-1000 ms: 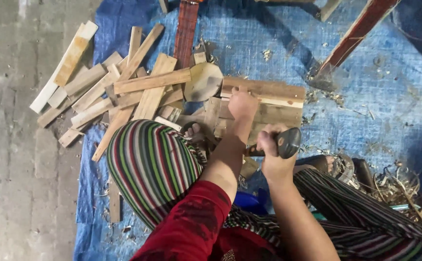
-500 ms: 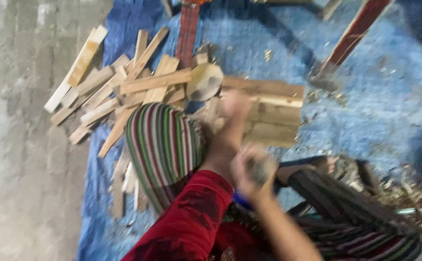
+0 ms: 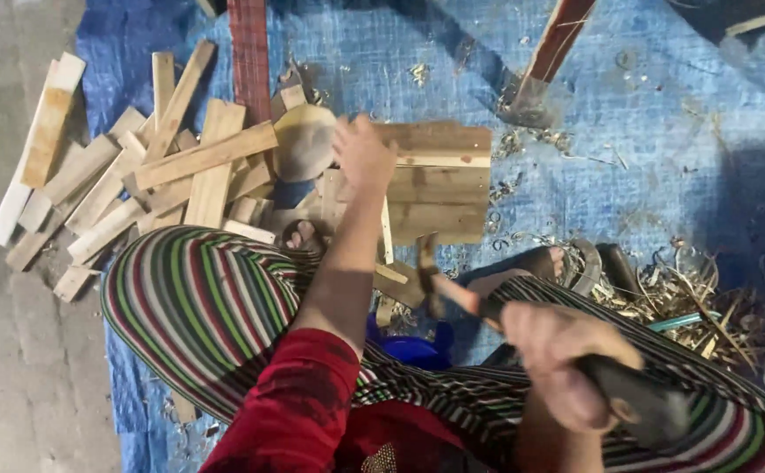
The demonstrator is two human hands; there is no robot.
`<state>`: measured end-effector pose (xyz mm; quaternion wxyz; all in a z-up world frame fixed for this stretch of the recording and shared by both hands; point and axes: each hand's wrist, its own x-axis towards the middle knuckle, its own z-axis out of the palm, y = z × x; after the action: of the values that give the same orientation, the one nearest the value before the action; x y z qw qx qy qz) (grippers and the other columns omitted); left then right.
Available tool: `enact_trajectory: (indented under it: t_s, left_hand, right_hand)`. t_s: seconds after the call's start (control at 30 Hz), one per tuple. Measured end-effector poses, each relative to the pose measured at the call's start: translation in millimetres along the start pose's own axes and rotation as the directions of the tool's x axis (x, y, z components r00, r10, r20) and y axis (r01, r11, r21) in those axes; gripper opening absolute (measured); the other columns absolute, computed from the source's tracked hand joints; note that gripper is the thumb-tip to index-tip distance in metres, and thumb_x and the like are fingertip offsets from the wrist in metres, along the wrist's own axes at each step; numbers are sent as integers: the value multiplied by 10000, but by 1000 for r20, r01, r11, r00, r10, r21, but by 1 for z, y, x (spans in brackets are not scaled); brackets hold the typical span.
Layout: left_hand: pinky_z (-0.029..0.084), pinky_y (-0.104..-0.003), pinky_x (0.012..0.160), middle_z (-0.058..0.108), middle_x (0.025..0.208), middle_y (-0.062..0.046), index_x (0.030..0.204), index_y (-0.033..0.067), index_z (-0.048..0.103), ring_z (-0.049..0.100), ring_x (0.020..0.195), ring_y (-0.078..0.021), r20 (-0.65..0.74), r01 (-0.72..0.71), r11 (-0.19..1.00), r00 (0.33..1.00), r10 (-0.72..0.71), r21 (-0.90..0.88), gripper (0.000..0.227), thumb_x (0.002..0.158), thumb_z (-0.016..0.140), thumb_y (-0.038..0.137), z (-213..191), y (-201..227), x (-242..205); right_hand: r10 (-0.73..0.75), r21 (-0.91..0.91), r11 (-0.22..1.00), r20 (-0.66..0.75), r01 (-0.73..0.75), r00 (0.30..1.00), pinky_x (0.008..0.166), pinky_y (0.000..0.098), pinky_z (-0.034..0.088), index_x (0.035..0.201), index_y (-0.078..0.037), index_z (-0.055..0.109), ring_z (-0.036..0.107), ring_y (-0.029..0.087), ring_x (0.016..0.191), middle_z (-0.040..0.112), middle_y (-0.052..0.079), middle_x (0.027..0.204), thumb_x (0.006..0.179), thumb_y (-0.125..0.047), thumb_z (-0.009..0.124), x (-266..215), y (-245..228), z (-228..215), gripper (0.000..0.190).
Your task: Joining wooden slats together using a hammer and nails to assemble a structure, likely for an instrument.
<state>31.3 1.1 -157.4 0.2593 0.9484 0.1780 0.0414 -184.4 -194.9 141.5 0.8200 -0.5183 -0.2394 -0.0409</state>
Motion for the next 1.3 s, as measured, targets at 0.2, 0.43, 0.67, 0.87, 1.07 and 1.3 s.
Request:
enact_trajectory:
  t_s: [0.2,0.43,0.67,0.87,1.07,1.3]
  left_hand:
    - [397,-513,1015,498,1257,-137,1203,119,658,481,1149,-356,23,-268,963,963,268,-6,517,739,805,293,-21,8,12]
    - [511,-578,811,650,1150,-138,1133,149,717,644,1015,-389,480,-452,842,832,279,295,408,796,726,378,-59,-6,50]
    - [587,-483,675,767,856,-179,889,-25,776,718,693,-363,521,-773,631,566,640,65,150,852,654,54,-132,-5,54]
    - [343,-612,1078,748,1050,-92,976,177,766,698,836,-250,732,-940,317,303,611,125,151,871,658,171,-346,22,-40]
    - [500,-502,852,644,1074,-201,1167,14,636,660,850,-282,788,-910,415,261,558,7,319,934,595,229,-383,6,-59]
    - [494,-426,875,564,1074,-81,1110,89,623,609,950,-254,456,-900,397,433,777,180,445,829,783,395,-408,-17,-53]
  right_hand:
    - [21,-109,993,-273,-52,962,709,321,477,961,-185,600,564,98,609,588,-49,682,937,-236,607,-31,0,-41,56]
    - [96,-376,922,-15,-94,995,677,238,548,1186,-124,616,643,87,713,702,7,974,852,-9,621,-67,87,-65,354]
    - [824,-738,534,344,-413,450,596,334,521,743,-124,626,656,179,600,721,4,713,747,-107,725,-72,131,42,101]
    - [976,-927,208,217,-313,9,921,345,510,1357,-199,550,597,252,1123,545,35,1309,691,35,671,-110,111,-5,716]
    - [996,-974,-1,-21,-226,85,818,400,606,1275,-268,655,771,248,867,805,18,1005,923,-251,615,-79,217,-56,354]
    - [586,-827,296,552,478,593,680,416,590,1162,-311,703,709,207,934,584,-12,1470,849,-310,604,-151,374,-14,328]
